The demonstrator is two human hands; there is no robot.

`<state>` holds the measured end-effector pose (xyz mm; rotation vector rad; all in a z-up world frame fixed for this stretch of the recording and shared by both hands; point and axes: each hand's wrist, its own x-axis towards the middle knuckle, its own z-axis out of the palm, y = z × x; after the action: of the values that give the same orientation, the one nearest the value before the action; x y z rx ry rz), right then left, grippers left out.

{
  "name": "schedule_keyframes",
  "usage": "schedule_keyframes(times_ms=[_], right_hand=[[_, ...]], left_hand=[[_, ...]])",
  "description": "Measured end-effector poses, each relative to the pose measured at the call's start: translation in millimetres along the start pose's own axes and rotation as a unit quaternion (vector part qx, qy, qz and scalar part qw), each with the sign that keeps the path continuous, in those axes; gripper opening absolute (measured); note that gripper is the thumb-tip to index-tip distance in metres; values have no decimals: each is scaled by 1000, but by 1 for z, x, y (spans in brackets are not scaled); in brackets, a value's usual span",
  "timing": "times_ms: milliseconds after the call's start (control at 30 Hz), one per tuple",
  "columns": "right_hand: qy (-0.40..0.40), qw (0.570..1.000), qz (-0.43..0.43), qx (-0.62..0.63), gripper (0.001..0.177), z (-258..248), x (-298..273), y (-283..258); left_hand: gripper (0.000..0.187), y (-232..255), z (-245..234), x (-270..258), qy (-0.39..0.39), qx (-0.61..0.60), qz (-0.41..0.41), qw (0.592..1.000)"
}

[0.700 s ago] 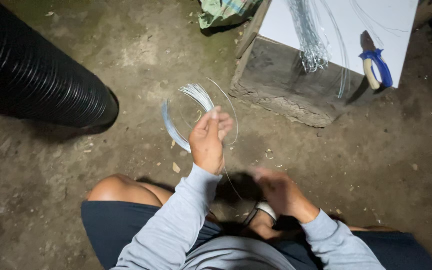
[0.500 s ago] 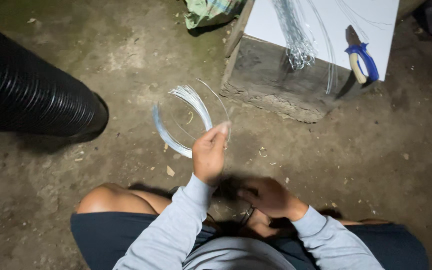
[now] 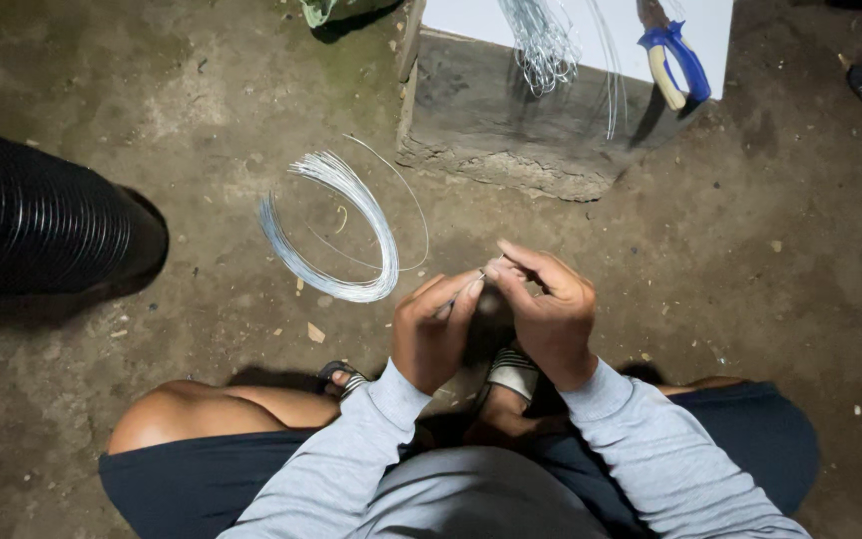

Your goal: The person sits on the floor and repeatedly cuts short lengths of thin metal wire from a coil using pliers. They measure the wire by hand, cut it, and place the pieces on the floor.

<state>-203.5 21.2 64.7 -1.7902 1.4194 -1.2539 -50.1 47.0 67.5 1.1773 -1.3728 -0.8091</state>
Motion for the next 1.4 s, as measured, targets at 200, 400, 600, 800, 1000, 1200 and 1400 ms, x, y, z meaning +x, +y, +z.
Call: schedule_keyframes(times_ms=[200,400,600,800,1000,1200,1400], right_hand=[[33,999,23,32,27,4,-3,2],[20,998,-39,-47,18,2,-2,-9],[0,999,-38,-25,17,5,-2,-6],[-129,987,23,97,31,13,-18,-1],[-209,974,-77,-31,32,35,-38,-7],[-228,970,13,-84,15,36,-36,-6],[-248,960,-123,-48,10,7,-8,-11]], left_hand=[[15,10,3,-2,-8,73,-67,995],[15,14,3,-3,16,38,-53,998],[20,-3,0,-12,9,62,2,998],[22,-56,2,-10,103,-220,-227,943],[17,-88,-14,2,217,-439,-225,842],[17,-71,-22,5,213,-448,-210,842],[11,-54,-68,23,192,-478,-122,849]])
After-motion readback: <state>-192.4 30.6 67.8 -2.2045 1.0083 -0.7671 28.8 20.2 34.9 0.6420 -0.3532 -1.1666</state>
